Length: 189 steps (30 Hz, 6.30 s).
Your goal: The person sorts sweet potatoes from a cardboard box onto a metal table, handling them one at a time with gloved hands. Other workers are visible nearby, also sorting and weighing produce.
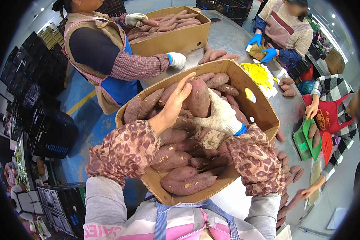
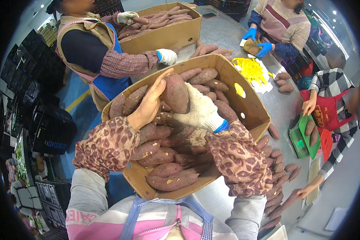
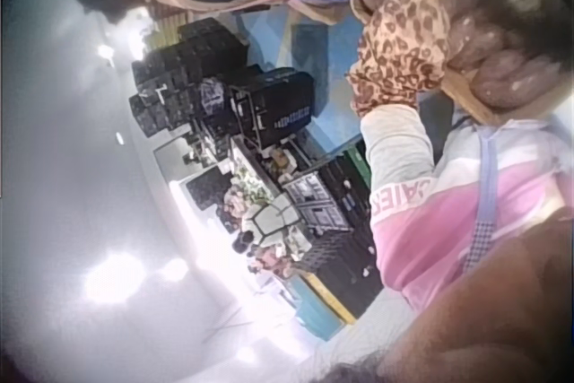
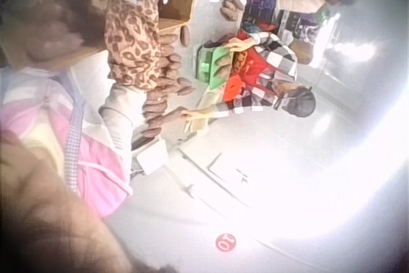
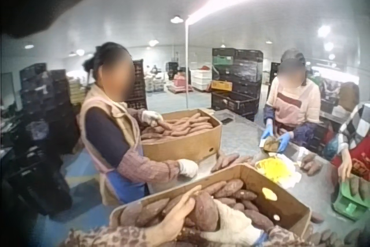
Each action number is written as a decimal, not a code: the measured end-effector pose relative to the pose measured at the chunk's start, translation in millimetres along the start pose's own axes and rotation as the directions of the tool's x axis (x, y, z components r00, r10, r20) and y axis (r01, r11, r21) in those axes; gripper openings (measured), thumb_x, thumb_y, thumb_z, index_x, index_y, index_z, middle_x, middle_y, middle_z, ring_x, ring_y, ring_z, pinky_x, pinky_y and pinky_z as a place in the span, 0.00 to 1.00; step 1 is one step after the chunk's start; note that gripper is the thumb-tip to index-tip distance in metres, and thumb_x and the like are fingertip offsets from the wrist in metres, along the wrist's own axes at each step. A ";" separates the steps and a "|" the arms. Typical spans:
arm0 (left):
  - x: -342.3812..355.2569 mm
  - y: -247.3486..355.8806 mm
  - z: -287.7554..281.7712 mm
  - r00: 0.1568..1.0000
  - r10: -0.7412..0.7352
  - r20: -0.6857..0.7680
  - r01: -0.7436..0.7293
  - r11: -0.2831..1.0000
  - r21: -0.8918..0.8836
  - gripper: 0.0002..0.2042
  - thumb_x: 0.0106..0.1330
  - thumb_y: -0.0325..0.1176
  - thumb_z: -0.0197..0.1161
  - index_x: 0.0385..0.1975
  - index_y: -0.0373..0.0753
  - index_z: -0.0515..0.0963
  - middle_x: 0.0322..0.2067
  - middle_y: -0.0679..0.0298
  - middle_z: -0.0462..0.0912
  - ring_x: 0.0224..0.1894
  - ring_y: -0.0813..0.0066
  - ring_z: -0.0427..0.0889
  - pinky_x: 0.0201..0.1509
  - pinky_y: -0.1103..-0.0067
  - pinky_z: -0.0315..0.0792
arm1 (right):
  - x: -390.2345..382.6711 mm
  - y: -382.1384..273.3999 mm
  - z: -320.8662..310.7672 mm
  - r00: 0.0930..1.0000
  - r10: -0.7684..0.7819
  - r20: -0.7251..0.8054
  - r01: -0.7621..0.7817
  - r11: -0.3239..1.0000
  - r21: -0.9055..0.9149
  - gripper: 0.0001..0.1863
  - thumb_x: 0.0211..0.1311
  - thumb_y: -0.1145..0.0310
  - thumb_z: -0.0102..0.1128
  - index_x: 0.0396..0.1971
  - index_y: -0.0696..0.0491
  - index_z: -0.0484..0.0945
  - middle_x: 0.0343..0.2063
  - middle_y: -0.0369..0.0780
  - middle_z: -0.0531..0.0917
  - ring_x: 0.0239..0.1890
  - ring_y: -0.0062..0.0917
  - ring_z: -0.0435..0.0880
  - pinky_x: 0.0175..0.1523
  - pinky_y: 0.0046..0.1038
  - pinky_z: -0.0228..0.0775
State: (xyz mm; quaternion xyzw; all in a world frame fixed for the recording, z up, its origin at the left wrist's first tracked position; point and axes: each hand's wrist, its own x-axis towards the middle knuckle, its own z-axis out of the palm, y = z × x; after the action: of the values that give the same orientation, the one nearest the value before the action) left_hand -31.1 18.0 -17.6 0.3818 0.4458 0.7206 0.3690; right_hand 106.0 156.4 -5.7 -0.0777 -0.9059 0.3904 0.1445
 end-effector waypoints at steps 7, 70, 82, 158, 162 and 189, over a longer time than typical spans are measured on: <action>-0.5 -2.1 -2.4 0.995 0.075 0.070 -0.079 0.996 0.049 0.27 0.81 0.40 0.41 0.75 0.36 0.51 0.72 0.57 0.58 0.74 0.67 0.57 0.77 0.68 0.52 | -4.3 0.5 4.6 0.997 0.066 0.051 -0.072 0.987 0.144 0.55 0.39 0.55 0.82 0.69 0.57 0.62 0.58 0.48 0.77 0.60 0.34 0.78 0.64 0.34 0.71; 5.5 -15.7 -37.3 0.984 -0.164 -0.074 0.163 0.986 -0.011 0.33 0.72 0.39 0.60 0.72 0.38 0.54 0.67 0.50 0.63 0.69 0.55 0.64 0.72 0.62 0.60 | -22.6 7.2 5.3 0.997 0.019 -0.081 -0.028 0.993 -0.117 0.43 0.26 0.58 0.82 0.50 0.59 0.77 0.41 0.50 0.86 0.47 0.42 0.86 0.50 0.39 0.79; -0.4 -4.8 -22.9 0.971 -0.231 -0.058 0.238 0.952 0.194 0.40 0.62 0.25 0.65 0.73 0.35 0.52 0.68 0.51 0.61 0.69 0.56 0.64 0.74 0.64 0.57 | -9.4 -9.4 20.8 0.887 0.342 -0.309 -0.441 0.826 -0.351 0.33 0.30 0.61 0.80 0.42 0.59 0.81 0.36 0.47 0.87 0.44 0.39 0.87 0.46 0.37 0.79; -5.5 -14.7 -0.2 0.827 -0.553 0.099 0.506 0.809 0.299 0.32 0.72 0.43 0.63 0.66 0.32 0.56 0.48 0.52 0.82 0.43 0.67 0.85 0.47 0.77 0.80 | 21.0 23.3 -11.2 0.838 0.489 0.244 -0.224 -0.102 0.969 0.27 0.65 0.58 0.62 0.58 0.60 0.72 0.51 0.46 0.80 0.54 0.40 0.78 0.62 0.44 0.69; -4.5 -23.9 -5.7 0.831 -0.553 0.061 0.477 0.764 0.434 0.27 0.72 0.41 0.62 0.63 0.32 0.61 0.43 0.55 0.85 0.41 0.71 0.85 0.45 0.78 0.79 | 21.9 30.9 -10.8 0.819 0.509 0.265 -0.279 -0.051 0.959 0.27 0.64 0.57 0.62 0.57 0.60 0.74 0.50 0.47 0.81 0.53 0.40 0.79 0.61 0.42 0.70; 3.5 -6.9 -0.7 0.826 -0.459 -0.327 0.301 0.850 -0.433 0.30 0.65 0.48 0.68 0.60 0.36 0.69 0.51 0.55 0.80 0.54 0.61 0.80 0.61 0.63 0.76 | 5.1 -37.3 -1.8 0.983 -0.186 -0.002 0.152 0.805 -0.573 0.16 0.59 0.52 0.63 0.31 0.52 0.79 0.28 0.44 0.85 0.33 0.38 0.87 0.38 0.39 0.79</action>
State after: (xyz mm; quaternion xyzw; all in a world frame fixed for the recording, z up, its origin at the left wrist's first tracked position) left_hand -31.9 23.1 -23.4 0.0452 0.4412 0.7650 0.4670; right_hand 100.7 133.4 23.7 -0.0477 -0.9798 0.0849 0.1749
